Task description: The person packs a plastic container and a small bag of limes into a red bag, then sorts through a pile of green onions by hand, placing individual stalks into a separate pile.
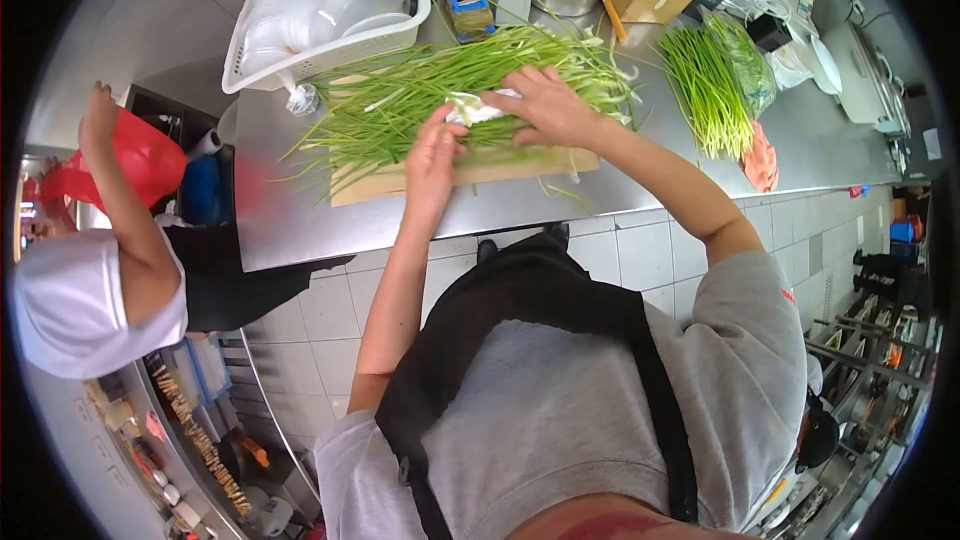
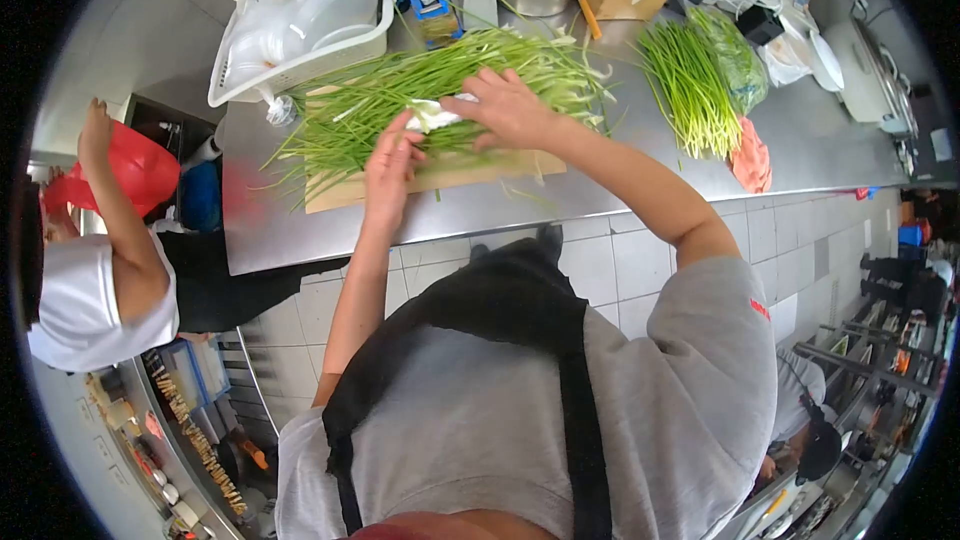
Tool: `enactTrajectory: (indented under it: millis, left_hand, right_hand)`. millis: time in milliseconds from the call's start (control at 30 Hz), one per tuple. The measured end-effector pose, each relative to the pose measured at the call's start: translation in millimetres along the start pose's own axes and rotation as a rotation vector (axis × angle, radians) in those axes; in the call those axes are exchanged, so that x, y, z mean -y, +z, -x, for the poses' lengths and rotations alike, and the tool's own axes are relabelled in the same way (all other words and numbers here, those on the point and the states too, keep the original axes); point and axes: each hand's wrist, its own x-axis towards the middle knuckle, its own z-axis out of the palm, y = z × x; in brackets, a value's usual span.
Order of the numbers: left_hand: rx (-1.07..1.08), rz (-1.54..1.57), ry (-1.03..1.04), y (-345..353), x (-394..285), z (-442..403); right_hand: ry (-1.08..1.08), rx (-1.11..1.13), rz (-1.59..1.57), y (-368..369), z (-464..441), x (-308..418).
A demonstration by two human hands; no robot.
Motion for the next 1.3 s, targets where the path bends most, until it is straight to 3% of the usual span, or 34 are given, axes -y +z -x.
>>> enactTrajectory:
  millis: [67,133,200,233,300,400,467,533,567,633,700,767,833,867,933,1000,1067,1133,1200,1267,1300]
  left_hand:
    - [0.056,-0.482,0.336,-0.9,23.2,-6.2]
    - [0.013,-0.491,0.283,1.1,21.1,-5.6]
    - [0.016,-0.399,0.196,5.0,9.6,-3.2]
    - [0.01,-0.403,0.197,5.6,10.1,-2.0]
    - [0.013,-0.493,0.302,5.9,13.3,-1.0]
    - [0.023,-0.637,0.364,7.1,12.4,-4.2]
    - [0.011,-0.579,0.352,10.1,13.0,-9.6]
    - [0.065,-0.442,0.216,11.0,13.3,-22.1]
    - [0.077,-0.422,0.237,10.7,14.4,-27.6]
    - [0.054,-0.533,0.321,6.6,16.6,-31.9]
    - [0.025,-0.643,0.401,7.7,4.2,-28.4]
    - [-0.019,-0.281,0.263,12.2,-22.8,-8.6]
    - [-0.043,-0.285,0.291,10.1,-34.4,5.9]
    - [-0.072,-0.288,0.327,8.9,-37.2,11.2]
    - [-0.083,-0.247,0.281,8.3,-37.2,16.3]
    - [-0.01,-0.613,0.627,7.2,-34.9,12.7]
    - [-0.006,-0.697,0.648,7.8,-26.3,11.0]
    - [0.079,-1.011,0.62,11.6,-30.2,12.5]
    - [0.113,-1.059,0.632,15.6,-27.4,7.7]
    - [0.15,-1.111,0.652,17.1,-24.3,2.9]
    - [0.175,-1.177,0.626,16.6,-21.4,1.5]
  right_hand:
    - [-0.018,0.024,-0.154,-18.7,-8.5,-7.1]
    - [0.01,-0.033,-0.211,-20.3,-34.2,-32.3]
    - [0.238,0.036,-0.264,-12.2,-59.7,-68.5]
    - [0.232,0.034,-0.267,-9.7,-65.5,-77.6]
    - [0.269,0.364,-0.235,-8.5,-73.3,-85.7]
    - [0.171,0.432,-0.099,-1.4,-72.2,-75.6]
    - [0.237,0.495,-0.204,1.3,-78.8,-72.3]
    - [0.267,0.697,-0.285,1.2,-83.9,-74.5]
    - [0.267,0.697,-0.281,-3.3,-83.7,-73.2]
    - [0.276,0.436,-0.153,-12.9,-81.7,-71.4]
    - [0.276,0.328,-0.09,-41.5,-82.3,-66.5]
    - [0.278,0.23,-0.036,-62.9,-78.5,-56.0]
    - [0.25,0.036,0.149,-73.4,-67.4,-43.6]
    - [0.258,0.042,0.149,-72.6,-59.2,-34.2]
    - [0.06,0.014,0.164,-61.2,-41.6,-16.6]
    - [-0.027,0.097,0.087,-34.6,-17.2,-19.8]
    - [-0.1,0.084,-0.17,-28.2,-2.6,-32.2]
    - [-0.058,0.046,-0.293,-44.5,-0.9,-50.9]
    - [-0.013,-0.002,-0.417,-55.1,2.6,-53.3]
    - [0.152,0.386,-0.06,-59.8,8.9,-47.0]
    - [0.171,0.35,-0.016,-54.5,13.4,-52.6]
